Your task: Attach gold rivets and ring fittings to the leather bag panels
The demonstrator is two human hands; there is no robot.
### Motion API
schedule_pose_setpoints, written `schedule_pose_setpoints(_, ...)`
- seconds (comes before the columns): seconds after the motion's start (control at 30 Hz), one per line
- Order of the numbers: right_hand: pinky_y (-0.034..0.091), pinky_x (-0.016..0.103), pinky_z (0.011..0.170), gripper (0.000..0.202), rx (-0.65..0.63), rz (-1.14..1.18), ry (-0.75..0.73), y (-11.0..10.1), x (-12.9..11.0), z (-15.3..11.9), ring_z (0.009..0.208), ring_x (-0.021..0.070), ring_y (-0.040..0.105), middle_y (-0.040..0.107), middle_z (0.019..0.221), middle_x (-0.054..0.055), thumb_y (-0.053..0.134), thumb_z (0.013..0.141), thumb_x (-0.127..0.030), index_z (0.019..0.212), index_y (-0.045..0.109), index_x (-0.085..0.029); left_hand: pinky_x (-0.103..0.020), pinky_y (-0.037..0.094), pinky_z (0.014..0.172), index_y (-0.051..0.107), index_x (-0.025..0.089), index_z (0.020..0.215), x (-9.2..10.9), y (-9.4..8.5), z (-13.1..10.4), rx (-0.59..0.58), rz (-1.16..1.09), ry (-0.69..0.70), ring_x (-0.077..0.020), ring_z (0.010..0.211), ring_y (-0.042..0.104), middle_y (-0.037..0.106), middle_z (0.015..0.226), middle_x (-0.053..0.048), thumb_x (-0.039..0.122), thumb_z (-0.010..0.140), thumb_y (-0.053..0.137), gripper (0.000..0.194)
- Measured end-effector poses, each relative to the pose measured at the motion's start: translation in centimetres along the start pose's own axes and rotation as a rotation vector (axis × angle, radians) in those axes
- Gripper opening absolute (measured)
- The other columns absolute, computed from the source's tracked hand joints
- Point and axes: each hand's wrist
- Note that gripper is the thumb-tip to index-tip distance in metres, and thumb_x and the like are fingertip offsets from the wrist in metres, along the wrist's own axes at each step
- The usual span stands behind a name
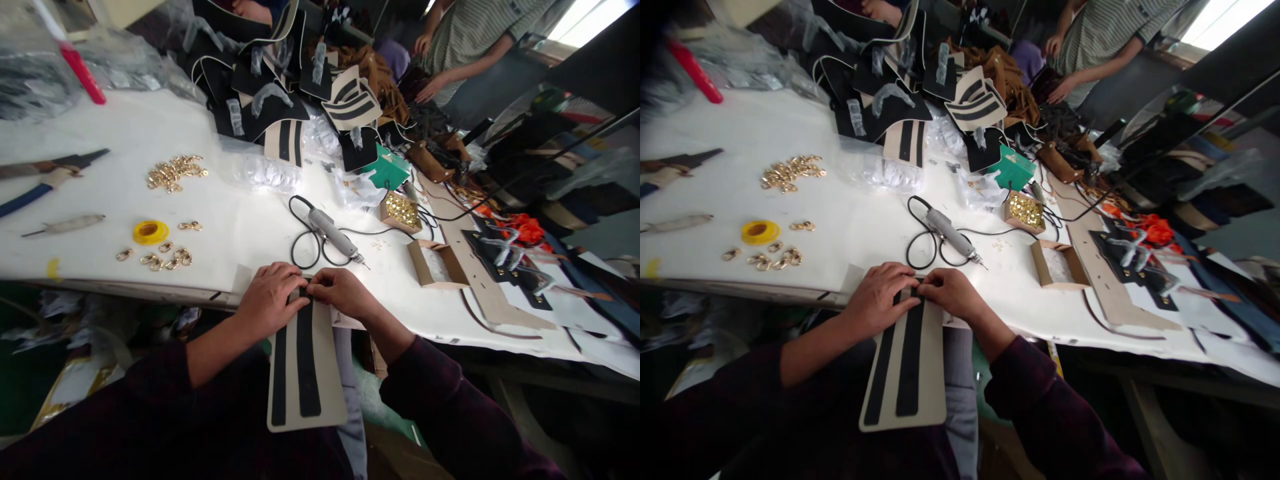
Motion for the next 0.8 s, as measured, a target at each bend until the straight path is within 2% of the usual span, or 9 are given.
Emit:
schedule_pose_setpoints(0.13, 0.044, 0.025, 0.058, 0.027, -0.065, 0.161, 0.04, -0.6, 0.3, -0.2, 0.061, 0.0132, 0.056, 0.064, 0.066, -0.002, 0.074, 0.082, -0.044, 0.088, 0.073, -0.017, -0.049, 0.047, 0.101, 0.071, 0.024, 0.113, 0.0, 0.0, 0.0, 0.015, -0.006, 0.001, -0.0288, 0.124, 0.061, 0.071, 0.127, -0.008, 0.031, 0.092, 0.076, 0.023)
schedule_pose_setpoints(0.2, 0.047, 0.027, 0.059, 0.03, -0.029, 0.199, 0.039, -1.5, 0.2, -0.2, 0.061, 0.0146, 0.059, 0.064, 0.067, -0.001, 0.073, 0.084, -0.047, 0.088, 0.072, -0.017, -0.049, 0.048, 0.101, 0.071, 0.024, 0.112, 0.0, 0.0, 0.0, 0.021, -0.014, 0.001, -0.0287, 0.123, 0.061, 0.071, 0.127, -0.008, 0.03, 0.091, 0.077, 0.023)
schedule_pose_setpoints(0.23, 0.049, 0.028, 0.06, 0.03, 0.051, 0.164, 0.022, -2.1, 0.1, -0.1, 0.062, 0.0155, 0.06, 0.065, 0.069, 0.0, 0.072, 0.085, -0.047, 0.089, 0.072, -0.018, -0.049, 0.048, 0.101, 0.071, 0.024, 0.112, 0.0, 0.0, 0.0, 0.024, -0.02, 0.002, -0.0286, 0.123, 0.061, 0.071, 0.127, -0.008, 0.03, 0.091, 0.077, 0.023)
schedule_pose_setpoints(0.3, 0.051, 0.031, 0.067, 0.027, 0.322, -0.034, -0.04, -3.3, -0.1, 0.3, 0.069, 0.0176, 0.063, 0.07, 0.079, 0.002, 0.073, 0.086, -0.046, 0.093, 0.073, -0.019, -0.049, 0.048, 0.101, 0.071, 0.024, 0.111, 0.0, 0.0, 0.0, 0.027, -0.035, 0.006, -0.0282, 0.123, 0.061, 0.071, 0.127, -0.008, 0.029, 0.091, 0.077, 0.022)
schedule_pose_setpoints(0.37, 0.051, 0.034, 0.076, 0.027, 0.571, -0.316, -0.099, -4.5, -0.3, 1.2, 0.083, 0.0208, 0.066, 0.074, 0.099, 0.006, 0.075, 0.087, -0.044, 0.104, 0.075, -0.022, -0.048, 0.048, 0.102, 0.071, 0.024, 0.111, 0.0, 0.0, 0.0, 0.032, -0.044, 0.012, -0.0277, 0.123, 0.061, 0.071, 0.126, -0.007, 0.028, 0.091, 0.076, 0.021)
schedule_pose_setpoints(0.4, 0.051, 0.036, 0.081, 0.031, 0.633, -0.448, -0.115, -5.0, -0.3, 1.8, 0.092, 0.0232, 0.067, 0.073, 0.11, 0.008, 0.076, 0.087, -0.044, 0.111, 0.075, -0.023, -0.049, 0.048, 0.102, 0.072, 0.024, 0.111, 0.0, 0.0, 0.0, 0.035, -0.045, 0.015, -0.0277, 0.122, 0.062, 0.072, 0.125, -0.007, 0.028, 0.091, 0.076, 0.02)
schedule_pose_setpoints(0.47, 0.05, 0.037, 0.086, 0.042, 0.615, -0.652, -0.109, -5.6, -0.3, 3.4, 0.106, 0.0279, 0.065, 0.071, 0.121, 0.012, 0.077, 0.088, -0.049, 0.122, 0.073, -0.025, -0.049, 0.048, 0.101, 0.073, 0.024, 0.111, 0.0, 0.0, 0.0, 0.035, -0.038, 0.017, -0.028, 0.122, 0.062, 0.072, 0.125, -0.007, 0.028, 0.091, 0.075, 0.021)
schedule_pose_setpoints(0.57, 0.048, 0.036, 0.085, 0.045, 0.503, -0.79, -0.052, -6.1, -0.1, 5.6, 0.108, 0.0297, 0.065, 0.072, 0.118, 0.013, 0.076, 0.089, -0.051, 0.124, 0.072, -0.023, -0.049, 0.048, 0.1, 0.074, 0.026, 0.113, 0.0, -0.1, 0.0, 0.026, -0.025, 0.012, -0.0286, 0.122, 0.061, 0.071, 0.126, -0.007, 0.028, 0.091, 0.075, 0.021)
schedule_pose_setpoints(0.8, 0.044, 0.031, 0.077, 0.038, 0.39, -0.644, -0.038, -7.5, 1.1, 6.4, 0.092, 0.0226, 0.066, 0.072, 0.106, 0.008, 0.067, 0.095, -0.05, 0.119, 0.076, -0.023, -0.048, 0.046, 0.102, 0.074, 0.026, 0.115, 0.1, -0.1, 0.0, 0.012, -0.016, 0.023, -0.0279, 0.123, 0.06, 0.071, 0.125, -0.007, 0.031, 0.093, 0.075, 0.023)
Point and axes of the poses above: each hand's wrist, its own z-axis towards the middle knuckle, its own y-axis out of the palm, x = y × z
